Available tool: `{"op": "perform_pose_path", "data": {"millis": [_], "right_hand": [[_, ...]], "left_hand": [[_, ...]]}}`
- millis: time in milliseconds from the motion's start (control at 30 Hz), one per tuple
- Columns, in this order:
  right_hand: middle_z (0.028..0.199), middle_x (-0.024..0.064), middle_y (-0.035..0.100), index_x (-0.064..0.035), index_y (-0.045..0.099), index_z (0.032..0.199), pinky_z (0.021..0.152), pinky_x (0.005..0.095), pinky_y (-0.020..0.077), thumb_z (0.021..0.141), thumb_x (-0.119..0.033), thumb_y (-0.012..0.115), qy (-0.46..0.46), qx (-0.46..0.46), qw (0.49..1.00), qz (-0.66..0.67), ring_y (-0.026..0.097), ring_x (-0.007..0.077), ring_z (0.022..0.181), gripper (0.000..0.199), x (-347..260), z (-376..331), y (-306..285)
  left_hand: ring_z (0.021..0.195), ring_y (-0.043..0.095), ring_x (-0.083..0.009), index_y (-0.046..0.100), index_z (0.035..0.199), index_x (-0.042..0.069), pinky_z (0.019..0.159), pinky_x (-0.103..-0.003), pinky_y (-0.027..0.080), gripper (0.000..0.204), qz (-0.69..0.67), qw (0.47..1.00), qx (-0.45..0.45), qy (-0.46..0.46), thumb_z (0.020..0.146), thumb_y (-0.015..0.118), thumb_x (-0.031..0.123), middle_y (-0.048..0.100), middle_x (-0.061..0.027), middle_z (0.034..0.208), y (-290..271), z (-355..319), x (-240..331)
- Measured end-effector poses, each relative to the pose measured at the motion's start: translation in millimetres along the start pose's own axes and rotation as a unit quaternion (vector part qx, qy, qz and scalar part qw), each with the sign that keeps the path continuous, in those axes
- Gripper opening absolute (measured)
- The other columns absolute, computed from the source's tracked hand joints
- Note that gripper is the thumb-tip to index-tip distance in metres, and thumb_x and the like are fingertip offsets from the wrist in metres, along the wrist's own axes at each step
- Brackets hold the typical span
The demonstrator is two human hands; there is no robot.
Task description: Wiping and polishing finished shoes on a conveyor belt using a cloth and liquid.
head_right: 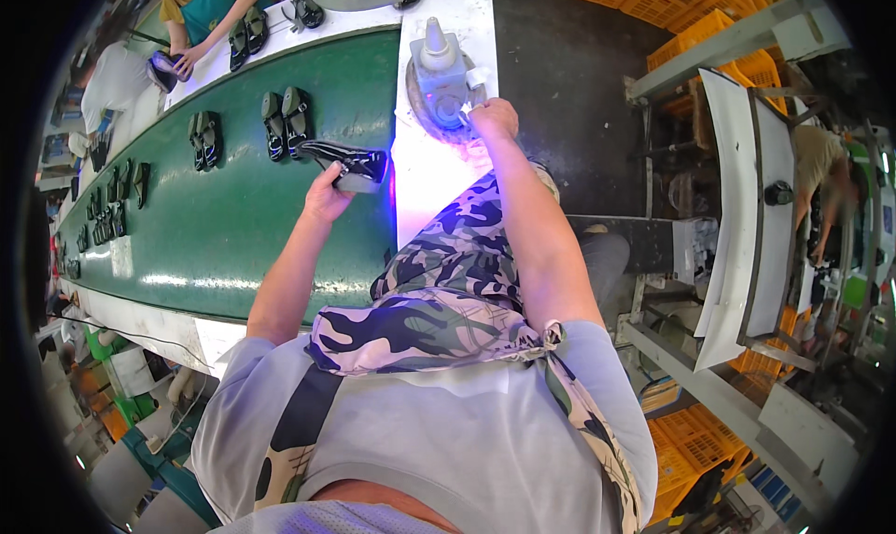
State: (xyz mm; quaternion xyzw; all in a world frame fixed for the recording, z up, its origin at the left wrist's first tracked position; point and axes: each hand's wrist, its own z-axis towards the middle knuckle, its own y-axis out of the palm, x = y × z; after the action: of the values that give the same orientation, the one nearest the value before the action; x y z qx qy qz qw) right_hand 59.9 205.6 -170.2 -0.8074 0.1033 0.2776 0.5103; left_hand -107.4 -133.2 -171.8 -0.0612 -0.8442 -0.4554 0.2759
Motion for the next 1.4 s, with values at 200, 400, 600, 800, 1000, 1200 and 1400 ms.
{"op": "perform_pose_path", "data": {"millis": [200, 400, 600, 800, 1000, 1200, 1400], "right_hand": [[0.075, 0.004, 0.066, -0.0045, 0.067, 0.077, 0.061, 0.028, 0.0465, 0.069, -0.007, 0.079, 0.008, -0.079, 0.899, 0.431, 0.061, 0.0135, 0.068, 0.015, 7, -25, -42], [0.075, 0.0012, 0.062, -0.0059, 0.06, 0.081, 0.059, 0.0252, 0.0445, 0.073, -0.003, 0.079, -0.04, -0.161, 0.793, 0.586, 0.059, 0.0107, 0.068, 0.02, -28, -86, -117], [0.084, 0.0039, 0.065, -0.0028, 0.061, 0.089, 0.068, 0.0263, 0.0521, 0.077, 0.001, 0.077, -0.224, -0.107, 0.821, 0.514, 0.062, 0.0122, 0.074, 0.02, -53, -116, -132], [0.08, 0.0024, 0.064, -0.0012, 0.063, 0.089, 0.066, 0.0244, 0.0496, 0.076, 0.001, 0.077, -0.26, -0.043, 0.864, 0.429, 0.06, 0.0094, 0.071, 0.019, -60, -127, -140], [0.079, 0.0024, 0.062, -0.0016, 0.062, 0.088, 0.064, 0.0246, 0.0482, 0.076, 0.001, 0.076, -0.233, -0.081, 0.854, 0.459, 0.059, 0.0099, 0.069, 0.019, -57, -139, -141], [0.082, 0.0046, 0.063, -0.0025, 0.061, 0.088, 0.066, 0.0258, 0.05, 0.078, 0.001, 0.074, -0.173, -0.195, 0.787, 0.56, 0.061, 0.0137, 0.07, 0.017, -50, -151, -151], [0.084, 0.0036, 0.063, -0.0038, 0.062, 0.088, 0.073, 0.0256, 0.0497, 0.077, 0.0, 0.074, -0.212, -0.201, 0.786, 0.545, 0.061, 0.0127, 0.075, 0.018, -54, -163, -178]], "left_hand": [[0.104, 0.064, -0.0217, 0.058, 0.119, 0.0, 0.097, -0.037, 0.051, 0.053, 0.318, 0.927, -0.011, 0.201, 0.071, 0.079, -0.002, 0.067, -0.0112, 0.116, 112, -1, 3], [0.109, 0.065, -0.021, 0.056, 0.124, -0.002, 0.097, -0.031, 0.05, 0.059, 0.59, 0.615, -0.119, 0.51, 0.072, 0.083, 0.005, 0.066, -0.0135, 0.119, 158, 7, 8], [0.112, 0.065, -0.0267, 0.059, 0.119, -0.002, 0.097, -0.035, 0.051, 0.052, 0.513, 0.697, -0.205, 0.458, 0.072, 0.082, 0.006, 0.064, -0.0187, 0.122, 179, 3, 12], [0.11, 0.065, -0.0302, 0.057, 0.118, 0.0, 0.096, -0.036, 0.052, 0.05, 0.596, 0.562, -0.231, 0.525, 0.073, 0.077, 0.002, 0.064, -0.0196, 0.121, 209, -16, 19], [0.106, 0.067, -0.0298, 0.058, 0.118, 0.002, 0.092, -0.036, 0.054, 0.049, 0.605, 0.545, -0.229, 0.533, 0.074, 0.077, 0.002, 0.065, -0.0177, 0.117, 224, -19, 15], [0.102, 0.068, -0.0298, 0.061, 0.115, 0.003, 0.091, -0.036, 0.054, 0.049, 0.632, 0.522, -0.205, 0.535, 0.07, 0.079, 0.004, 0.067, -0.0149, 0.114, 229, -11, 9], [0.093, 0.069, -0.0302, 0.063, 0.112, 0.004, 0.084, -0.036, 0.055, 0.054, 0.706, 0.492, -0.191, 0.472, 0.062, 0.083, 0.007, 0.069, -0.015, 0.104, 242, -17, 10]]}}
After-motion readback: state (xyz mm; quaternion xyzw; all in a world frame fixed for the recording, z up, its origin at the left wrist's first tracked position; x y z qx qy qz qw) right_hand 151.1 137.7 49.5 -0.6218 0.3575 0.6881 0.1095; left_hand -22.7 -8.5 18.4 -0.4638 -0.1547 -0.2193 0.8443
